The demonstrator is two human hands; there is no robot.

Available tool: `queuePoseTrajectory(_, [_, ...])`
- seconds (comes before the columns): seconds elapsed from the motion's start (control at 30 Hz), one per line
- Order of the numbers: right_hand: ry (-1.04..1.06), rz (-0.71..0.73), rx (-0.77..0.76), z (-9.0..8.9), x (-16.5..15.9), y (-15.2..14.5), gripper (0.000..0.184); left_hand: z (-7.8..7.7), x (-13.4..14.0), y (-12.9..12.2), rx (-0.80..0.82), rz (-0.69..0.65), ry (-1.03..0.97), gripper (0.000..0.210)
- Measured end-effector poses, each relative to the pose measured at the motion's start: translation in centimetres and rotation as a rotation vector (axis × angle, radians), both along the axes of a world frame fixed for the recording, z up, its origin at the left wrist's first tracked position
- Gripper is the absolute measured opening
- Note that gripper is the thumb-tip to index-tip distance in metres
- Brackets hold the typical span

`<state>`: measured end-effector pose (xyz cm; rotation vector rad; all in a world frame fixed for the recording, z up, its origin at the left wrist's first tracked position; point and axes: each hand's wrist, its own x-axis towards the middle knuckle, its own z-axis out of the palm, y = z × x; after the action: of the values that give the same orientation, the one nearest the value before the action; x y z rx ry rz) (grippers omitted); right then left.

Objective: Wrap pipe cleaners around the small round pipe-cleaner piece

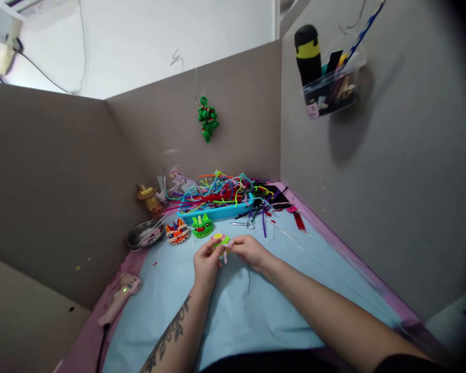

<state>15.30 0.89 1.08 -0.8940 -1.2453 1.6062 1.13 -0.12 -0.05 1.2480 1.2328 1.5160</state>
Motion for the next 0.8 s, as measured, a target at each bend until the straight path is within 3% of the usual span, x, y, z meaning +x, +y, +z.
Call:
queuePoseTrajectory(0.13, [0.000, 0.072, 0.136, -0.1, -0.3, -0.4, 0.027, 0.1, -0.1, -0.2, 0.073, 0.068, 0.095, 0.034])
queuePoseTrajectory(0.3, [-0.013, 0.053, 0.115, -0.4, -1.4, -0.9, 0.033, -0.2, -0.2, -0.7, 0.271, 0.108, 0.288, 0.022])
queuePoseTrajectory(0.57, [-0.119, -0.176, 0.157, -0.2, -1.1, -0.8, 0.011, 0.2, 0.0, -0.8, 0.217, 0.135, 0.227, 0.023])
queuePoseTrajectory(0.67, [-0.170, -0.181, 0.288, 0.0, -1.1, -1.1, 0.014, 0.3, 0.0, -0.6, 0.153, 0.143, 0.166, 0.026])
queuePoseTrajectory(0.8, [-0.231, -0.014, 0.556, 0.5, -0.7, -1.5, 0.011, 0.5, -0.1, -0.2, 0.121, 0.110, 0.041, 0.028])
